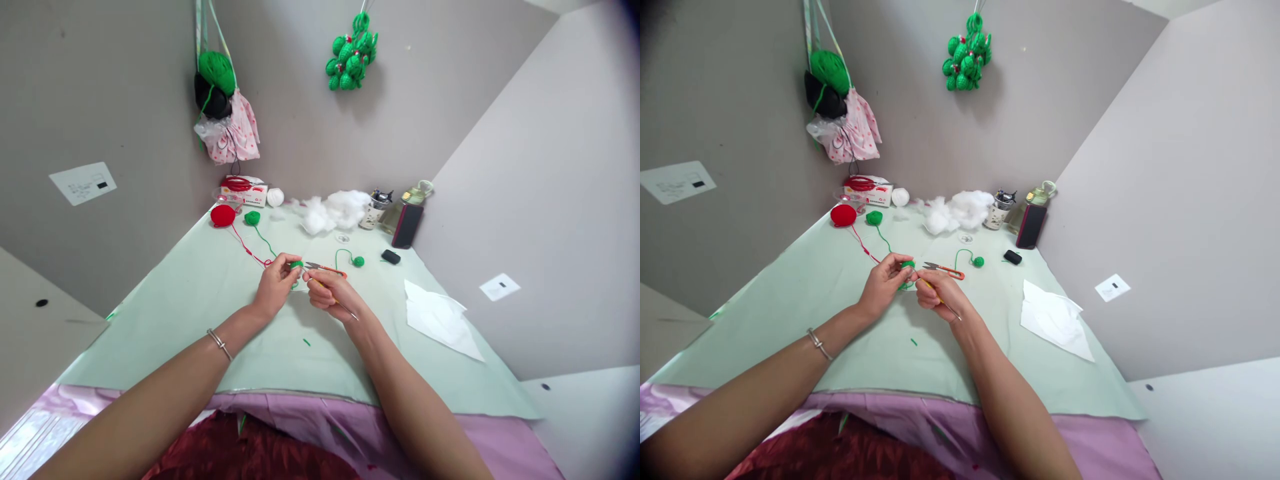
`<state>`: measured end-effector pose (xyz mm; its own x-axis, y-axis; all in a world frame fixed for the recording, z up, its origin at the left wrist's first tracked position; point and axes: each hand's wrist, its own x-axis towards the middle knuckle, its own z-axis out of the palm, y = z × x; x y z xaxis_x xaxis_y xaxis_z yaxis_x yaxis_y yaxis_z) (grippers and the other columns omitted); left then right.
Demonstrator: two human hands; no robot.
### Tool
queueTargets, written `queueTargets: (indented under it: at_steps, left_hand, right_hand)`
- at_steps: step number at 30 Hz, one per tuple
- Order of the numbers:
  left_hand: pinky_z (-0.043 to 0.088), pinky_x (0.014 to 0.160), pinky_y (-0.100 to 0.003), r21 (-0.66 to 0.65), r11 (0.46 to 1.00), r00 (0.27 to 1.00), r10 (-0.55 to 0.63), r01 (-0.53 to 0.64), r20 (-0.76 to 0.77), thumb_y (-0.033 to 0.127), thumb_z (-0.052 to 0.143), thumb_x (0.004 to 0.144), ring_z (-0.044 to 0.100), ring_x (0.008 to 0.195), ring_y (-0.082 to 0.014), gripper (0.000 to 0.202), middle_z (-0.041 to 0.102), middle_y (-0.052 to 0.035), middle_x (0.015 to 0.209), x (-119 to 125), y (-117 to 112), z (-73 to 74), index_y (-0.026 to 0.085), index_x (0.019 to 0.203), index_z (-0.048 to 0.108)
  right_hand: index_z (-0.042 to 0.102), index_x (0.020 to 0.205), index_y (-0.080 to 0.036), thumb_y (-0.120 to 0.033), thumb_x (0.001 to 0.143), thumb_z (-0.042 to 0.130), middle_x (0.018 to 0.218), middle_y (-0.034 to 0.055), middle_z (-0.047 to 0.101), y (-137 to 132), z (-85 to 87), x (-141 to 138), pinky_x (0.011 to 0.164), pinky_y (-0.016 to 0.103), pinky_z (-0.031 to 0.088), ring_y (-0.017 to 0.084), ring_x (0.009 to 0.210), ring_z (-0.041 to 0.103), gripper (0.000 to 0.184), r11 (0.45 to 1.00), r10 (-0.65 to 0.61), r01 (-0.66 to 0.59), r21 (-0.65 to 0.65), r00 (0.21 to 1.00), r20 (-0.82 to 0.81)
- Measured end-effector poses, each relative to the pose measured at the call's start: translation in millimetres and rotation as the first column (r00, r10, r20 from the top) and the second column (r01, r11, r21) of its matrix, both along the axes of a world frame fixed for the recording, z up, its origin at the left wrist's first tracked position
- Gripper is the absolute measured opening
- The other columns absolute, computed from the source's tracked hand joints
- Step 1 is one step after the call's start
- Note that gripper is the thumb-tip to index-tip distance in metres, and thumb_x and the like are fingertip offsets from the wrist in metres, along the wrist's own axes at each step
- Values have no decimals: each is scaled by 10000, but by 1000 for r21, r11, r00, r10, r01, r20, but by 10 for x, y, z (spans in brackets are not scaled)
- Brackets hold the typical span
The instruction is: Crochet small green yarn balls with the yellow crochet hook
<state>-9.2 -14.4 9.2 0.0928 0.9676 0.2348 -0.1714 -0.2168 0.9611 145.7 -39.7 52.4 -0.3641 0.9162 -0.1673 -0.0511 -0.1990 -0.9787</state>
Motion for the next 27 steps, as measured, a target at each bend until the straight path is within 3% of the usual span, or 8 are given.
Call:
queueTargets:
  at_steps: [5,10,15,19,23,25,27]
  left_hand:
    - [510,686,-285,-2,1000,1000,8,-8,-2,272,725,822,615,672,-143,181,681,14,746,8,2,-28,201,982,677]
    - [502,657,-273,-12,999,999,-33,33,4,257,723,808,614,649,-141,142,681,18,712,3,35,7,195,927,678]
    - [463,560,-250,-22,997,997,-73,74,6,225,712,849,569,559,-118,76,630,41,656,-16,92,28,176,858,656]
    - [476,567,-252,-6,998,998,-56,56,10,221,710,893,554,564,-111,84,619,45,703,-32,86,20,170,868,648]
    - [490,629,-255,23,999,999,-26,25,48,165,672,827,598,627,-131,73,657,33,733,-29,36,11,215,879,662]
    - [508,692,-261,35,999,998,-16,14,63,175,672,820,622,680,-137,96,673,26,767,-24,29,8,223,904,669]
    - [514,699,-263,28,1000,997,-6,4,78,205,684,816,629,689,-137,106,678,24,791,-26,49,8,226,919,668]
  right_hand:
    - [559,797,-222,-427,920,558,438,-141,208,26,2,1,417,236,180,86,398,109,240,1000,-14,13,20,999,43]
    - [561,799,-218,-404,920,502,445,-118,294,-20,-22,-67,451,252,199,96,413,171,229,988,-110,96,118,986,123]
    - [535,699,-230,-336,912,551,518,-52,439,-112,-109,-221,552,281,245,130,514,327,239,926,-279,192,324,928,248]
    - [528,706,-242,-309,906,591,611,-34,464,-141,-149,-266,596,292,241,147,574,321,221,892,-332,198,406,897,293]
    - [538,770,-241,-400,956,515,540,-65,416,-116,-100,-187,557,275,256,135,523,314,245,931,-195,89,355,941,277]
    - [572,824,-234,-462,973,448,473,-101,328,-121,-60,-148,515,261,256,121,463,249,299,959,-55,-20,283,965,255]
    - [632,834,-212,-510,937,493,423,-122,278,-153,-28,-140,469,254,266,105,410,212,344,965,128,-178,192,961,246]
